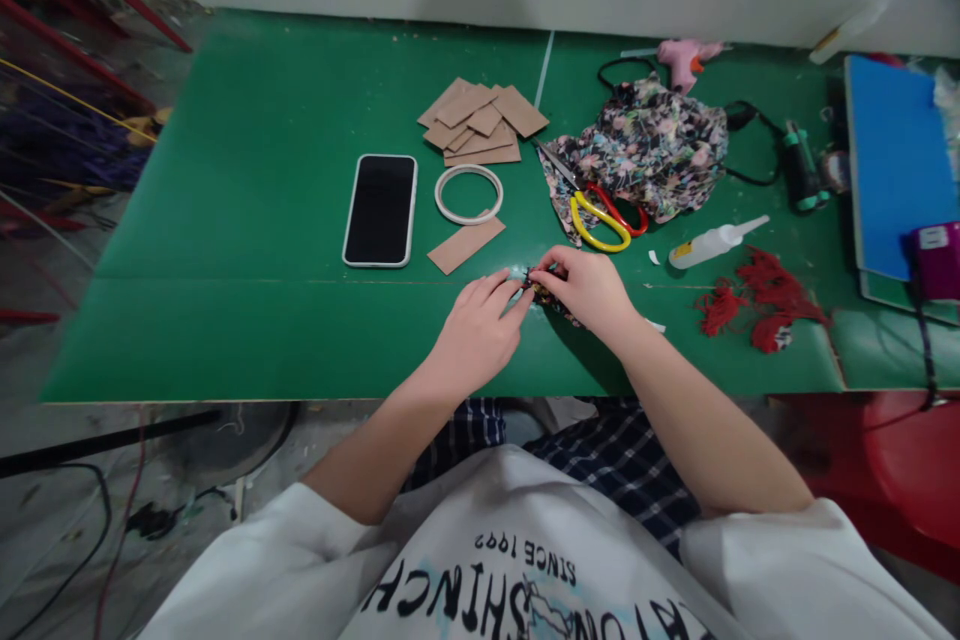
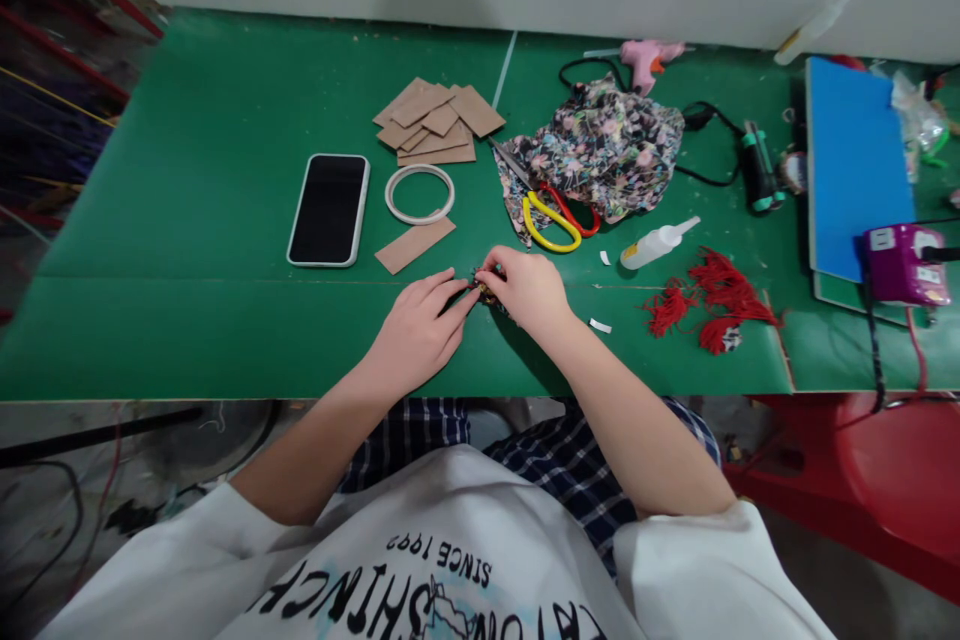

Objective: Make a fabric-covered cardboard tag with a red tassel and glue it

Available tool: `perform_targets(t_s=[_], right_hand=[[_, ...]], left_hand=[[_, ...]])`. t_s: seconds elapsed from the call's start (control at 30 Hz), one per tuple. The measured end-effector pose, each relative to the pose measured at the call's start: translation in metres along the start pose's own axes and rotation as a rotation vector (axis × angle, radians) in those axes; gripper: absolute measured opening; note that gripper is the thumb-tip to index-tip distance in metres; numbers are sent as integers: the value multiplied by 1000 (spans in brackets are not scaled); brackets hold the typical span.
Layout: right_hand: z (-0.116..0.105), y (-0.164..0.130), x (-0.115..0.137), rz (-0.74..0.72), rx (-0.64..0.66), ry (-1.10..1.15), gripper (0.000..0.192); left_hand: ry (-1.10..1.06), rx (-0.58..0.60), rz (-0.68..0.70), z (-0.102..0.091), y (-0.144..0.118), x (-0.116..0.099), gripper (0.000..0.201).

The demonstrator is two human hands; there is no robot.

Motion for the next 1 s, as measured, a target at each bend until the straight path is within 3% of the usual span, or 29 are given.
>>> perform_targets(t_s=[0.53,0.73,1.0], right_hand=[[-1,1,0,13,-8,-58,20],[-5,4,1,-43,-20,-41,20],[-1,3,-3,40,26,-33,16]], left_hand=[[31,35,18,1,1,-3,39],[51,17,1,-1,1,-2,37],[-14,-26,-14,-3,0,0,35]])
Point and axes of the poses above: each hand's wrist, its own y-axis towards the middle knuckle, its own z-axis out of the palm, x = y × z, the point moved 7 cm from there along y, towards the middle knuckle, and after that the axes turned 7 degrees about -z, right-handed, at the moved point
